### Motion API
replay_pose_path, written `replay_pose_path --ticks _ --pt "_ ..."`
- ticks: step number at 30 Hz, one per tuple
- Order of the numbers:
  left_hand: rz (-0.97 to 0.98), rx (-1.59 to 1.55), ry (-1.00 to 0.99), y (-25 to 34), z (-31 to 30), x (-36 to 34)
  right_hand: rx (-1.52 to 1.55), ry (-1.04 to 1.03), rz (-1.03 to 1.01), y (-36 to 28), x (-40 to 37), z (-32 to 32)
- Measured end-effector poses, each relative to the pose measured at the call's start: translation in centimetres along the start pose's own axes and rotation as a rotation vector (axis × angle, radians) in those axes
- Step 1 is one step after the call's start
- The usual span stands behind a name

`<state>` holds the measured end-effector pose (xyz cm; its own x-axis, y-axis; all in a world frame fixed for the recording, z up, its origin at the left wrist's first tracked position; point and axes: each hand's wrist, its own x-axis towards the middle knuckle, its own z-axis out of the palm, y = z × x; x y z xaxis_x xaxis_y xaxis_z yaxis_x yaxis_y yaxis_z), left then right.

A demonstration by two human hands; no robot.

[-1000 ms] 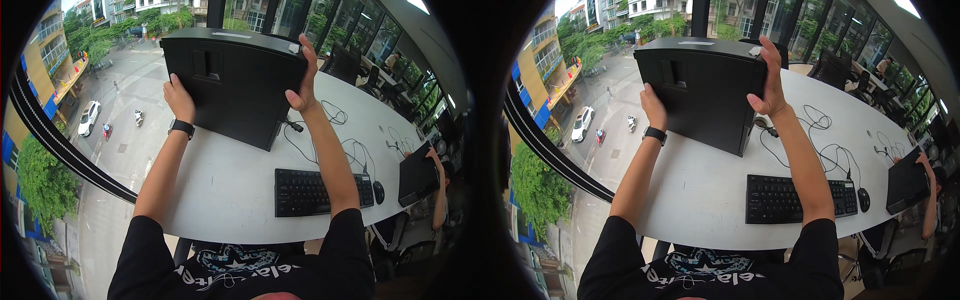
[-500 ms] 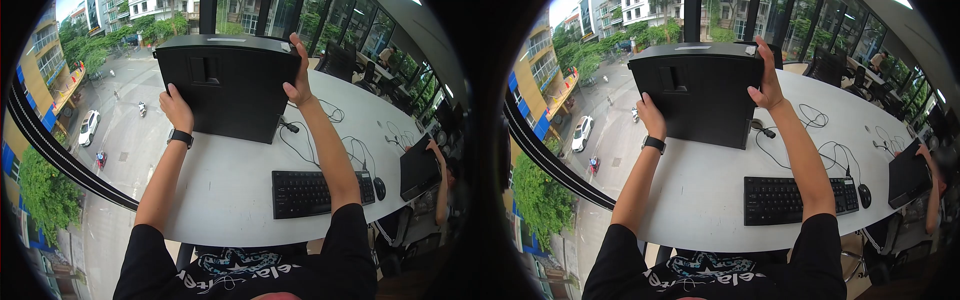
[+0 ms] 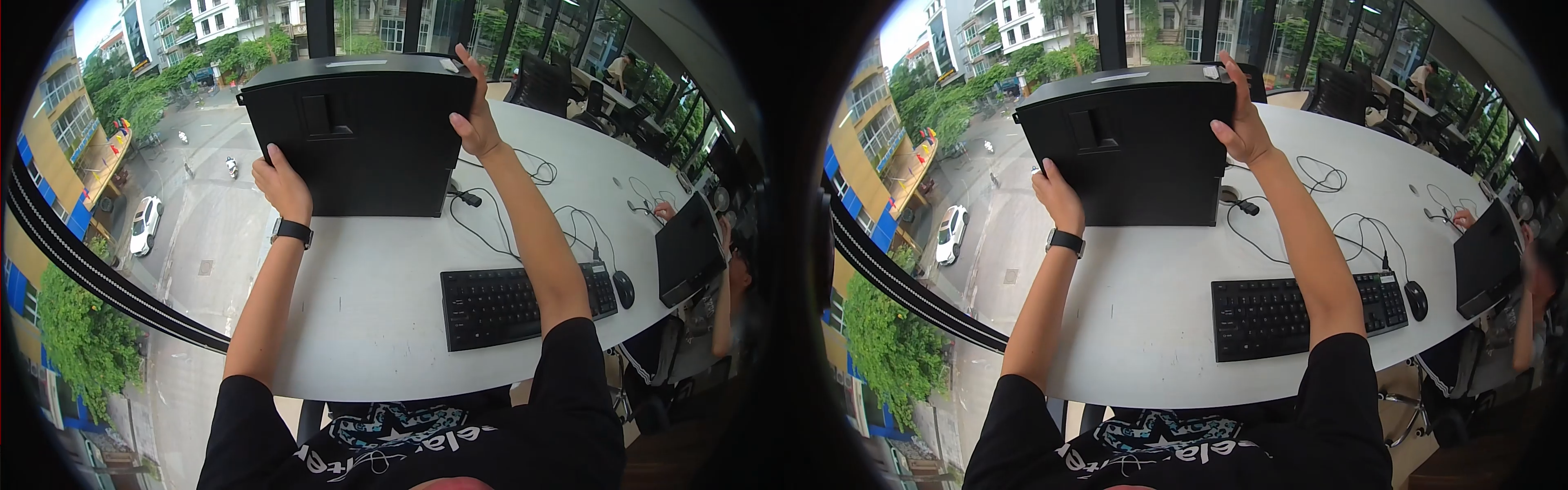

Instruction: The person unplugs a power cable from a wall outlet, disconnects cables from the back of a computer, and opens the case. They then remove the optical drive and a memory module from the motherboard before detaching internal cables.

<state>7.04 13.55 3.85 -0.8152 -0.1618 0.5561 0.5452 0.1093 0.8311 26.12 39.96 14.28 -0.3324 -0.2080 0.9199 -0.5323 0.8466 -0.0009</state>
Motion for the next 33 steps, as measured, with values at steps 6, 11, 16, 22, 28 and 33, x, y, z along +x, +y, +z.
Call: replay_pose_path --ticks 6,11,16,22,28,33 --pt "-0.003 0.002 -0.021 0.2 0.0 -0.2 0.05 0.021 0.074 0.3 -1.5 0.1" --pt "0.015 -0.021 -0.02 -0.1 0.1 -0.2 0.011 0.016 0.062 0.0 -1.5 -0.1" --pt "0.088 -0.078 -0.039 -1.7 -0.1 0.3 0.056 0.078 0.116 -0.3 -1.8 0.6" --pt "0.097 -0.069 -0.074 -0.6 -1.1 -0.3 0.809 0.301 0.868 4.5 -11.7 3.7" --pt "0.16 -0.043 -0.032 -0.8 -1.8 -0.7 0.601 0.402 0.789 4.1 -11.2 4.8" --pt "0.123 -0.04 -0.14 -0.2 -2.9 -1.0 0.627 0.299 0.816 2.0 -9.9 4.5"
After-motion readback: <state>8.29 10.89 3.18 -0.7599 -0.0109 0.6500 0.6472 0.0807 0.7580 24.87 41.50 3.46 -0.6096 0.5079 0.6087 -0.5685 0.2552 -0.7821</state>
